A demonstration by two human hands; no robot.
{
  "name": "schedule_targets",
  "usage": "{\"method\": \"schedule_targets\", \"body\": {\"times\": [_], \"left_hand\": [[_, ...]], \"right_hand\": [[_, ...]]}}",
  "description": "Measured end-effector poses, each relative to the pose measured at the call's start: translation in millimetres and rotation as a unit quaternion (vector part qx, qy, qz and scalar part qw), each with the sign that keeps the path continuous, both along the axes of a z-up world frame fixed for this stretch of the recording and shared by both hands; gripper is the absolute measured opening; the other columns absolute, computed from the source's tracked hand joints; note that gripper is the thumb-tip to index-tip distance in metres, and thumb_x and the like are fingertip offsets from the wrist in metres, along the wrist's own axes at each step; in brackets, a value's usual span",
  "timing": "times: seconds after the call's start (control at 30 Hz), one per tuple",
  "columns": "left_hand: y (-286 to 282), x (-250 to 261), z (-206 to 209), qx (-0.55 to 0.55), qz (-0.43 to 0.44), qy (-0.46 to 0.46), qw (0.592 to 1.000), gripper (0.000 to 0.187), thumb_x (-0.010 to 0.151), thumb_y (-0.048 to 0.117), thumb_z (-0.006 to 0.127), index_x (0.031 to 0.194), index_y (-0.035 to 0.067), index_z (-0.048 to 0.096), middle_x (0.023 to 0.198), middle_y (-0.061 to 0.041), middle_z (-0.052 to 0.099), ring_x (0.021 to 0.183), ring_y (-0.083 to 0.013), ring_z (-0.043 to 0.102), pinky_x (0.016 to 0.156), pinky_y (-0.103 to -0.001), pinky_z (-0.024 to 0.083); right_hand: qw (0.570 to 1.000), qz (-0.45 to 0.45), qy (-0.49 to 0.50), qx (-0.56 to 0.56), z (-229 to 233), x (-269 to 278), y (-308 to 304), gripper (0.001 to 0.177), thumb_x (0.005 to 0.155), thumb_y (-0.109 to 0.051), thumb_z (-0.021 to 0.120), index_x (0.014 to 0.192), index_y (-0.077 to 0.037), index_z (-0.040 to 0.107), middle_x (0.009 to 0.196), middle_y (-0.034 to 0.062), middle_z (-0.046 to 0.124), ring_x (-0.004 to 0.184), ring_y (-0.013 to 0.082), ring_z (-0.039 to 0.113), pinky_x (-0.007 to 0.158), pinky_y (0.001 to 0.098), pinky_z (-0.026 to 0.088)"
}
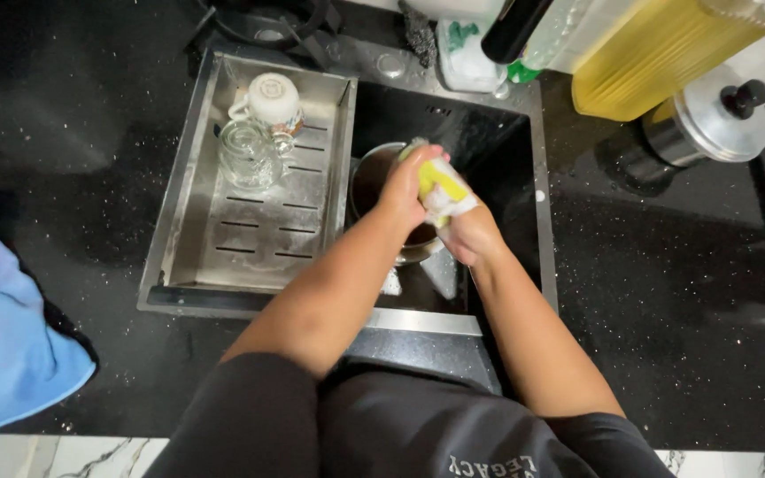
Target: Wash and scrub various dishes, cups, and a glass in the kitchen sink.
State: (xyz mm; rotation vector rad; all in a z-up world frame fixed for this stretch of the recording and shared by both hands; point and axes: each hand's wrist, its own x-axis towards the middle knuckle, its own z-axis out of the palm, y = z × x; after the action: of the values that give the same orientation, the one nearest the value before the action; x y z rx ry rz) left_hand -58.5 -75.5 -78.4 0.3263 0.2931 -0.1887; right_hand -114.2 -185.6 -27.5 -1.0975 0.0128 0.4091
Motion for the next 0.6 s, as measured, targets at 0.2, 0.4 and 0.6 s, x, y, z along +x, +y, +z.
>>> {"method": "schedule_targets", "body": {"times": [0.2, 0.4, 0.6], "left_hand": [[27, 9, -15, -0.014, 0.034, -0.016, 0.999, 0.020, 0.077, 0.011, 0.078, 0.094, 0.010, 0.067, 0.094, -0.008, 0.070, 0.091, -0.0247, 0.068, 0.084, -0.043, 0.057], [23, 13, -17, -0.019, -0.034, 0.033, 0.999, 0.022, 0.081, 0.018, 0.076, 0.097, 0.006, 0.067, 0.096, -0.011, 0.071, 0.090, -0.0268, 0.067, 0.083, -0.042, 0.056], [21, 2, 17, -0.028, 0.006, -0.013, 1.000, 0.023, 0.078, 0.013, 0.074, 0.100, 0.012, 0.068, 0.098, -0.008, 0.071, 0.099, -0.0257, 0.067, 0.090, -0.043, 0.055]], "right_hand": [[0.689, 0.145, -0.405, -0.584, -32, 5, -11, 0.060, 0.083, 0.003, 0.055, 0.143, -0.007, 0.057, 0.127, 0.0163, 0.069, 0.129, 0.0367, 0.061, 0.118, 0.0467, 0.035], [0.728, 0.128, -0.489, -0.462, -24, 13, 7, 0.052, 0.092, -0.001, 0.056, 0.143, -0.004, 0.055, 0.146, 0.0209, 0.058, 0.138, 0.0405, 0.052, 0.116, 0.0436, 0.039], [0.992, 0.090, -0.020, 0.085, 9, 5, 7, 0.045, 0.104, -0.018, 0.052, 0.148, -0.009, 0.052, 0.147, 0.0072, 0.059, 0.136, 0.0208, 0.056, 0.116, 0.0358, 0.044]]}}
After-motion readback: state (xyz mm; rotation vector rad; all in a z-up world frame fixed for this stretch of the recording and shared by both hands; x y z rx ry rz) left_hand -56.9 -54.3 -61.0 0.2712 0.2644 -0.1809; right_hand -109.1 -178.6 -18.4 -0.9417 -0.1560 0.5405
